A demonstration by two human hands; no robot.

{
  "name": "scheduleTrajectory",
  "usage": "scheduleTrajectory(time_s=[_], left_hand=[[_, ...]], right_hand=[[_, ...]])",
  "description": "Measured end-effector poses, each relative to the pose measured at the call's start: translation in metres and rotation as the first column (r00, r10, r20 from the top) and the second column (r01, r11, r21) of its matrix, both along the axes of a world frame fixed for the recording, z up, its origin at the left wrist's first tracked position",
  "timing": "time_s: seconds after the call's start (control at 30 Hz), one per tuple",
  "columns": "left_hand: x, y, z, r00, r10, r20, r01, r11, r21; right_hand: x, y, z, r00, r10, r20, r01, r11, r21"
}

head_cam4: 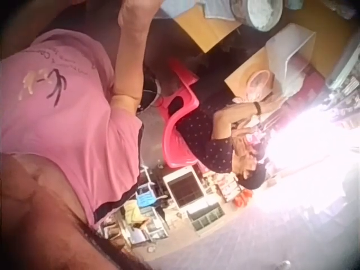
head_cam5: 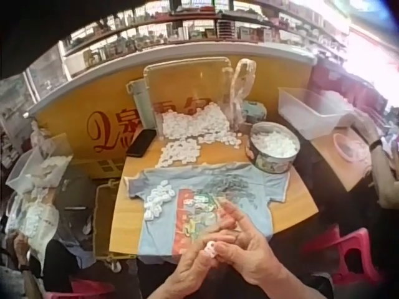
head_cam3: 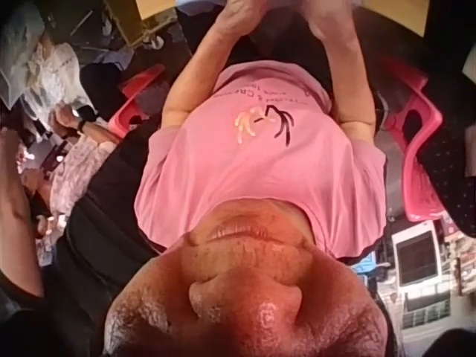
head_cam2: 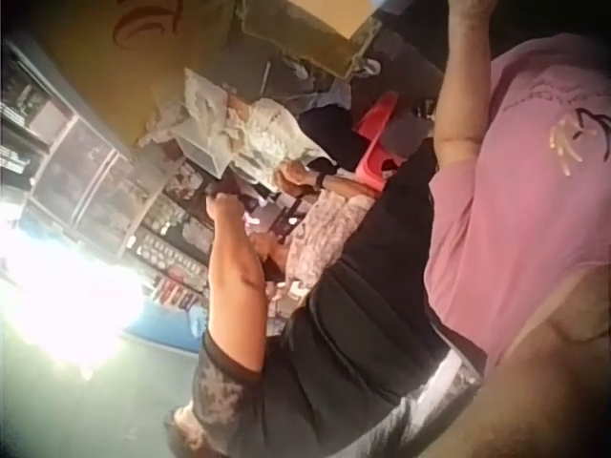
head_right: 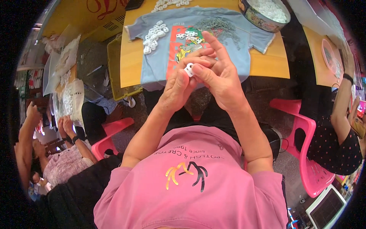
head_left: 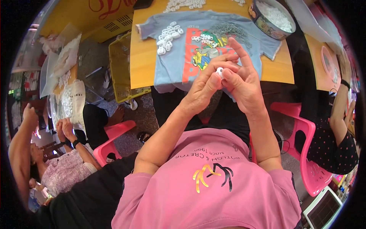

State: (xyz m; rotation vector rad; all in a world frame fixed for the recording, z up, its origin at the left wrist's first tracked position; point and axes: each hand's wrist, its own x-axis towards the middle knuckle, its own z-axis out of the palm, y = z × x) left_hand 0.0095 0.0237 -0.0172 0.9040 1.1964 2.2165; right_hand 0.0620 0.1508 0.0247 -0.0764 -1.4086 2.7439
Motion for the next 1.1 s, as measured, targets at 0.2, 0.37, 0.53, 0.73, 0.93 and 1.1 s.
scheduleTrajectory(time_s=[0.2, 0.37, 0.53, 0.73, 0.93, 1.1], left_hand=[[0.002, -0.002, 0.007, 0.984, -0.079, 0.160, 0.079, 0.997, 0.005], [0.001, -0.005, 0.002, 0.989, -0.093, 0.119, 0.095, 0.995, -0.014], [0.003, -0.004, 0.002, 0.970, -0.122, 0.213, 0.120, 0.993, 0.019], [0.003, -0.001, -0.011, 0.970, -0.119, 0.210, 0.094, 0.988, 0.125], [0.001, 0.001, -0.013, 0.983, -0.017, 0.184, 0.004, 0.997, 0.071], [-0.002, 0.002, -0.017, 0.984, 0.005, 0.179, -0.017, 0.998, 0.067]], right_hand=[[-0.001, -0.002, -0.002, 1.000, -0.020, -0.001, 0.020, 1.000, -0.010], [0.001, -0.001, -0.004, 1.000, 0.009, -0.013, -0.009, 1.000, -0.018], [0.000, -0.005, 0.002, 1.000, -0.003, 0.027, 0.003, 1.000, 0.009], [0.000, -0.007, -0.007, 0.999, -0.032, 0.038, 0.031, 0.999, 0.032], [-0.001, -0.009, -0.014, 0.998, -0.044, 0.038, 0.045, 0.999, -0.012], [-0.005, -0.016, -0.015, 0.996, -0.081, 0.022, 0.081, 0.996, -0.031]])
